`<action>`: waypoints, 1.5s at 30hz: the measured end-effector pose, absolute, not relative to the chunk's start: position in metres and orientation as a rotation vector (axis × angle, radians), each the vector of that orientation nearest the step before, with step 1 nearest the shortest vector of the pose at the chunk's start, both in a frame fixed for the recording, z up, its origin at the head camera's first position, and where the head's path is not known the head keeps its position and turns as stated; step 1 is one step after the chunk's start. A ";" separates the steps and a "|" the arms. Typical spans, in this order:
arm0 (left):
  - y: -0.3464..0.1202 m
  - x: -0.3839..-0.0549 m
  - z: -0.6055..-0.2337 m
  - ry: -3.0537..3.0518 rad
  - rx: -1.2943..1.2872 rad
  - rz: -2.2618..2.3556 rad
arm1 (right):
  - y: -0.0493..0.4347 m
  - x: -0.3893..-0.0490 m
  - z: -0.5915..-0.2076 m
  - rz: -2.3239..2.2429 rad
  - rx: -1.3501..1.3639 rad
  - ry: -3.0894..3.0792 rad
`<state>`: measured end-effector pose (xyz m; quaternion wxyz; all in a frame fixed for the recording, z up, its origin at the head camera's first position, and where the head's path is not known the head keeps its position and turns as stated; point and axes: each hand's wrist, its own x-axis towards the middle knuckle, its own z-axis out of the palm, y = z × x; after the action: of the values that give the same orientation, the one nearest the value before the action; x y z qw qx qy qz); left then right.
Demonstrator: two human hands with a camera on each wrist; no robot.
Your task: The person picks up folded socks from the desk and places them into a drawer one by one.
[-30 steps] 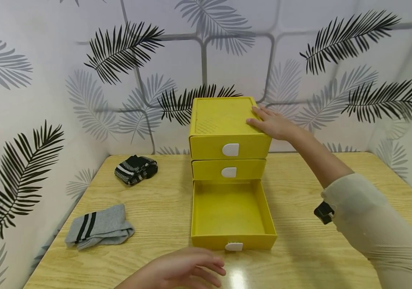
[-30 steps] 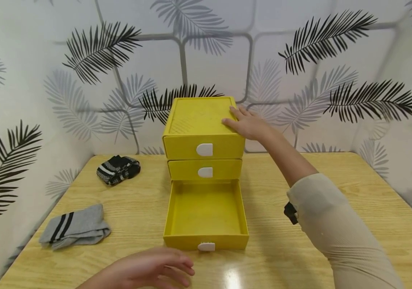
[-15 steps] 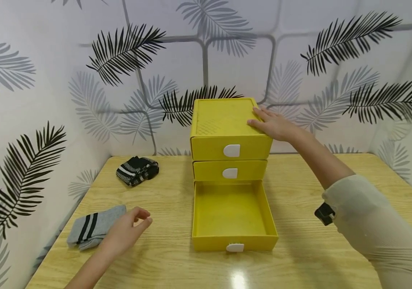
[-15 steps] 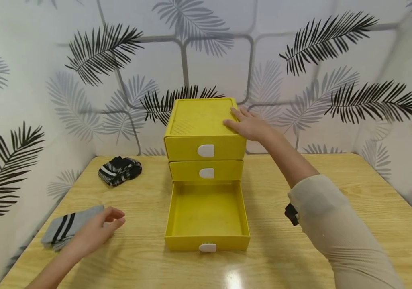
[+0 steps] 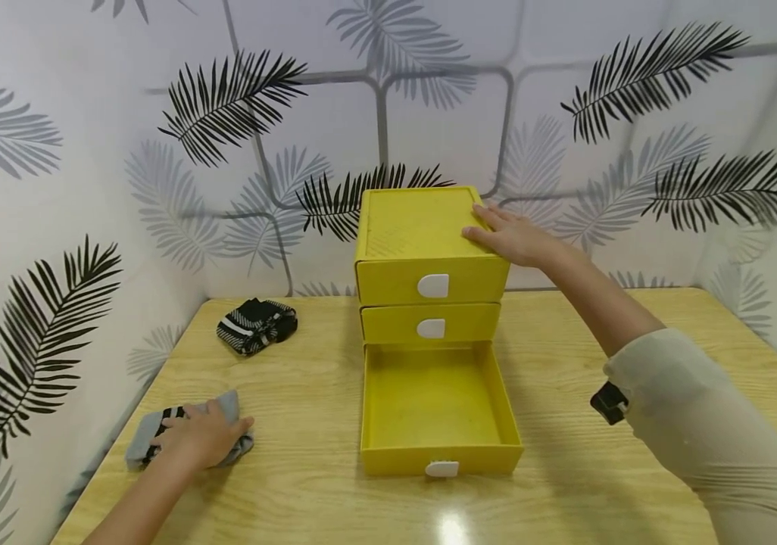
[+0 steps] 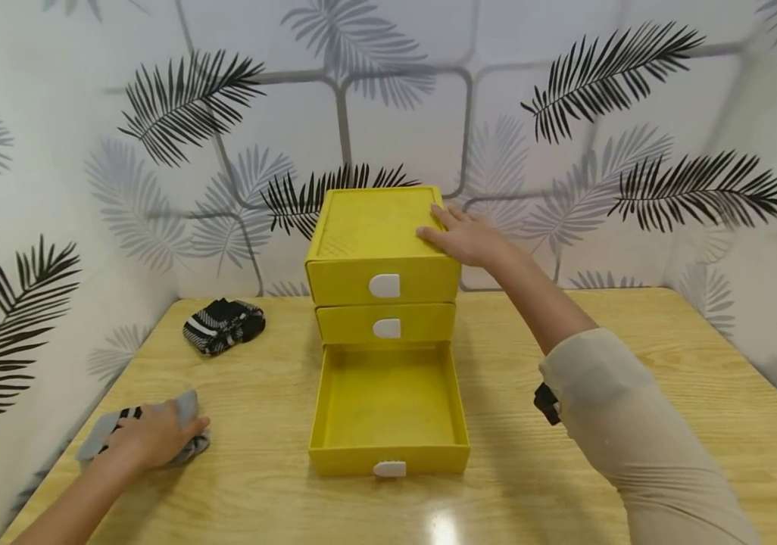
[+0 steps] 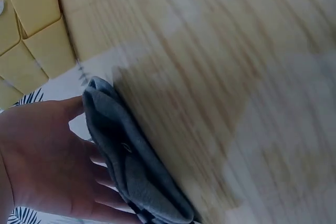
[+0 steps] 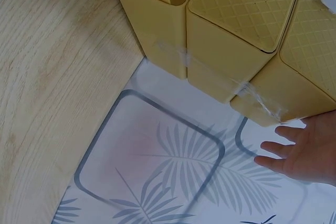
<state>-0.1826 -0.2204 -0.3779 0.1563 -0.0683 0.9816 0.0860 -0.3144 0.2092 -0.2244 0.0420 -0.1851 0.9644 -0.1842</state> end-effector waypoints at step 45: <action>-0.179 -0.223 -0.394 3.112 0.067 0.636 | 0.209 -0.314 -0.224 -0.583 -0.570 2.952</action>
<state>-0.2230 -0.1791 -0.3939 -0.0175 0.0211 0.9794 0.2003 -0.3137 0.2085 -0.2244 0.0397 -0.1860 0.9631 -0.1903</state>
